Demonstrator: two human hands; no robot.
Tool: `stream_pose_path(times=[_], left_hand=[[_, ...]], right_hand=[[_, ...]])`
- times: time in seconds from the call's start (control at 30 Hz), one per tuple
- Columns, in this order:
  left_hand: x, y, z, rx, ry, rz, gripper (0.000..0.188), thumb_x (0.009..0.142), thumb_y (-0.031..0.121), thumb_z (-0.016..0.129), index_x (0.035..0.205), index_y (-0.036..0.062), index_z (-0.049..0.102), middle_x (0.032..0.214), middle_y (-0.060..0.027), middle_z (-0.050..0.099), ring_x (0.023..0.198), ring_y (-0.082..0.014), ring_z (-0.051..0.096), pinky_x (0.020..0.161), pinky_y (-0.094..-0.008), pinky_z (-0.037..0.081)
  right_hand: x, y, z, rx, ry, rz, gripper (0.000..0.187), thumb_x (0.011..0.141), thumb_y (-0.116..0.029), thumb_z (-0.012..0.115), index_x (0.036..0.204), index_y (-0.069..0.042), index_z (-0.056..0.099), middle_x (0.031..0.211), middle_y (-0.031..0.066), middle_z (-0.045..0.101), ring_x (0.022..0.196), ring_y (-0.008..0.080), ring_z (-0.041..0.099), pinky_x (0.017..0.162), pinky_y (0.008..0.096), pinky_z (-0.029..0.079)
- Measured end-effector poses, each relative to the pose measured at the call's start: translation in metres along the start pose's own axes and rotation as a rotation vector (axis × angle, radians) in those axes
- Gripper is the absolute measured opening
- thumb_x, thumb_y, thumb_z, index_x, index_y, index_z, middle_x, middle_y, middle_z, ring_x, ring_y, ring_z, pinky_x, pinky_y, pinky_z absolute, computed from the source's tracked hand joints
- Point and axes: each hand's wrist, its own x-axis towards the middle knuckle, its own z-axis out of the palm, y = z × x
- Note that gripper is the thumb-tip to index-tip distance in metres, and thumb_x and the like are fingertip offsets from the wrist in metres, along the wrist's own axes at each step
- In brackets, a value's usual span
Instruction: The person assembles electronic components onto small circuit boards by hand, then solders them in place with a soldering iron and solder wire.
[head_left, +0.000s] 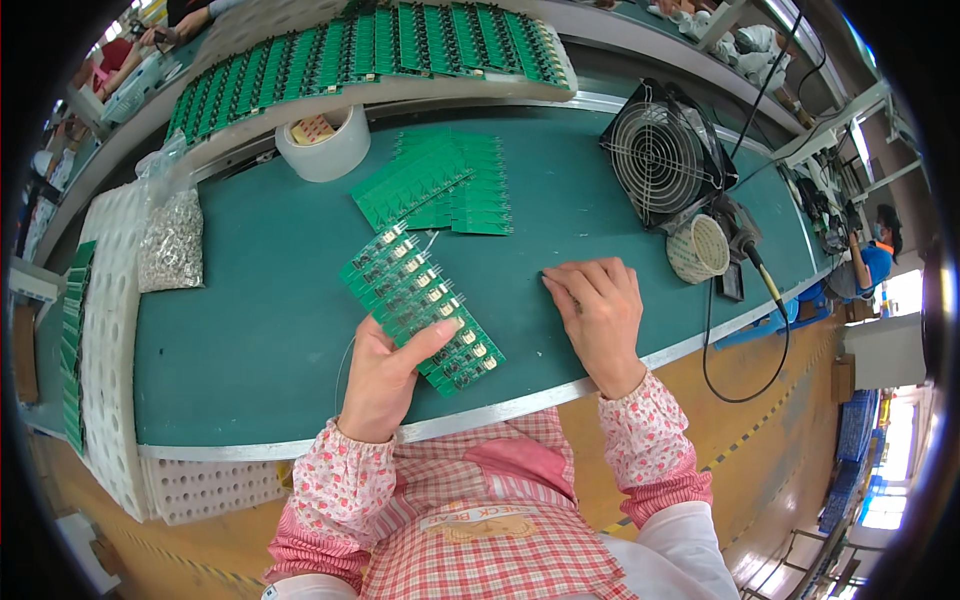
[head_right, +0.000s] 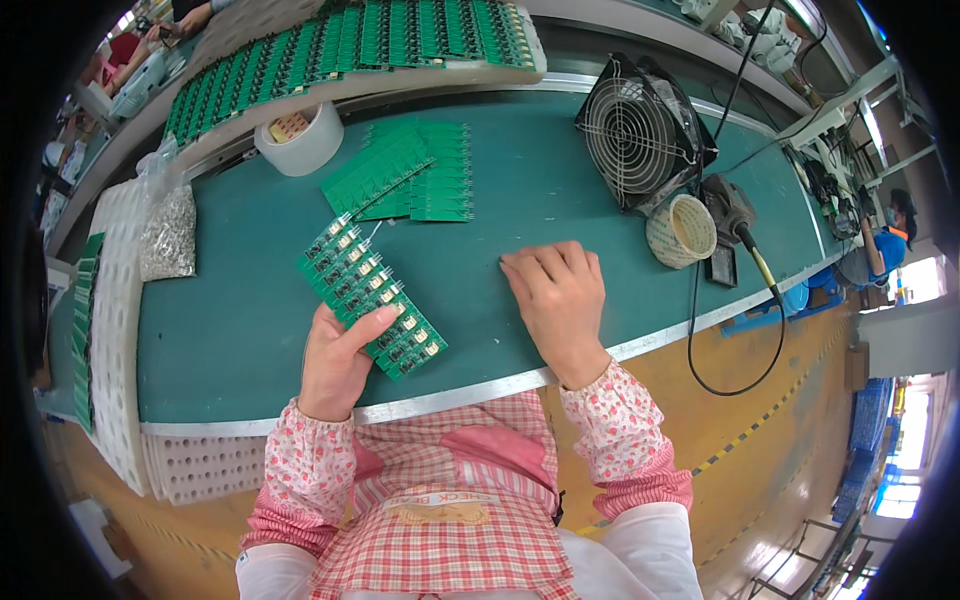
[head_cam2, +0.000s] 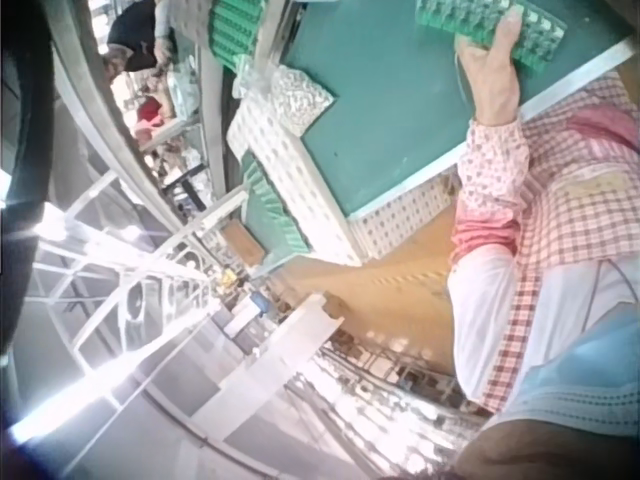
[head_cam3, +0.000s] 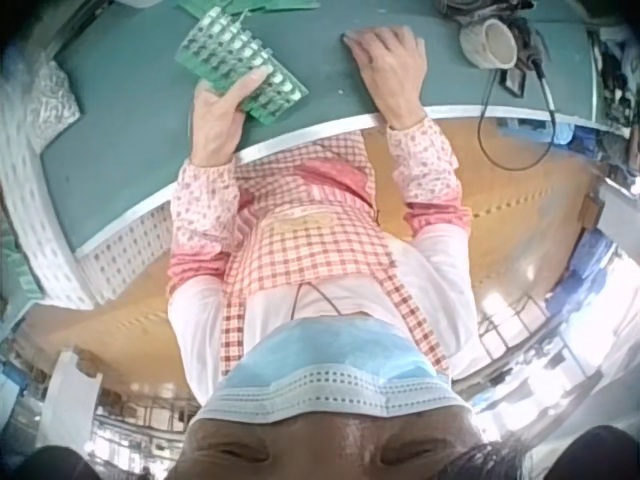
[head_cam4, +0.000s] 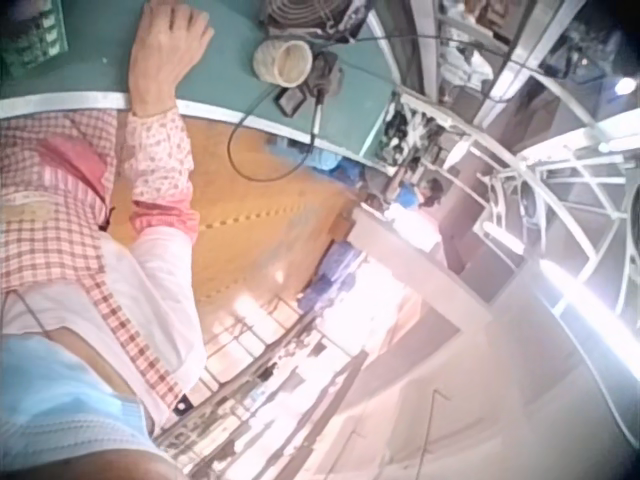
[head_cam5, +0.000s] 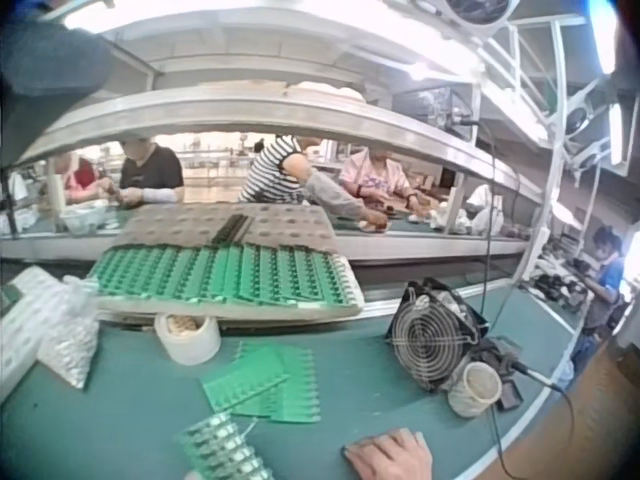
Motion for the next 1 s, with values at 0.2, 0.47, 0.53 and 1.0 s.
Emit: stream_pose_path(times=[0.2, 0.47, 0.53, 1.0], left_hand=[[-0.002, -0.005, 0.000, 0.100, 0.009, 0.040, 0.017, 0.082, 0.003, 0.067, 0.098, 0.0013, 0.062, 0.092, -0.0039, 0.066, 0.082, -0.0105, 0.062, 0.074, -0.0269, 0.050], [-0.005, -0.008, 0.003, 0.170, 0.012, 0.102, 0.018, 0.082, 0.004, 0.068, 0.099, 0.0005, 0.063, 0.091, -0.0040, 0.067, 0.079, -0.0086, 0.062, 0.070, -0.0245, 0.051], [-0.005, -0.010, 0.002, 0.224, 0.016, 0.119, 0.017, 0.082, 0.004, 0.068, 0.098, 0.0002, 0.063, 0.091, -0.0044, 0.067, 0.079, -0.0085, 0.062, 0.069, -0.0240, 0.051], [-0.006, -0.009, 0.001, 0.290, -0.034, 0.114, 0.018, 0.082, 0.005, 0.069, 0.098, -0.0005, 0.063, 0.089, -0.0045, 0.067, 0.078, -0.0088, 0.063, 0.068, -0.0242, 0.052]], right_hand=[[0.004, -0.044, -0.023, 1.364, -0.300, 0.828, 0.011, 0.086, -0.008, 0.066, 0.092, 0.002, 0.062, 0.086, 0.0061, 0.067, 0.086, 0.0079, 0.060, 0.075, 0.0213, 0.048], [0.004, -0.066, -0.015, 1.442, -0.385, 0.904, 0.016, 0.088, -0.014, 0.065, 0.093, 0.000, 0.060, 0.086, 0.0032, 0.063, 0.079, 0.0063, 0.057, 0.072, 0.0205, 0.046], [0.005, -0.070, -0.014, 1.415, -0.362, 0.920, 0.013, 0.090, -0.015, 0.062, 0.091, -0.003, 0.057, 0.082, -0.0013, 0.059, 0.073, 0.0041, 0.051, 0.066, 0.0194, 0.041], [0.006, -0.059, -0.016, 1.437, -0.517, 0.868, 0.016, 0.091, -0.015, 0.061, 0.091, -0.001, 0.052, 0.083, 0.0016, 0.060, 0.072, 0.0056, 0.054, 0.062, 0.0208, 0.043]])
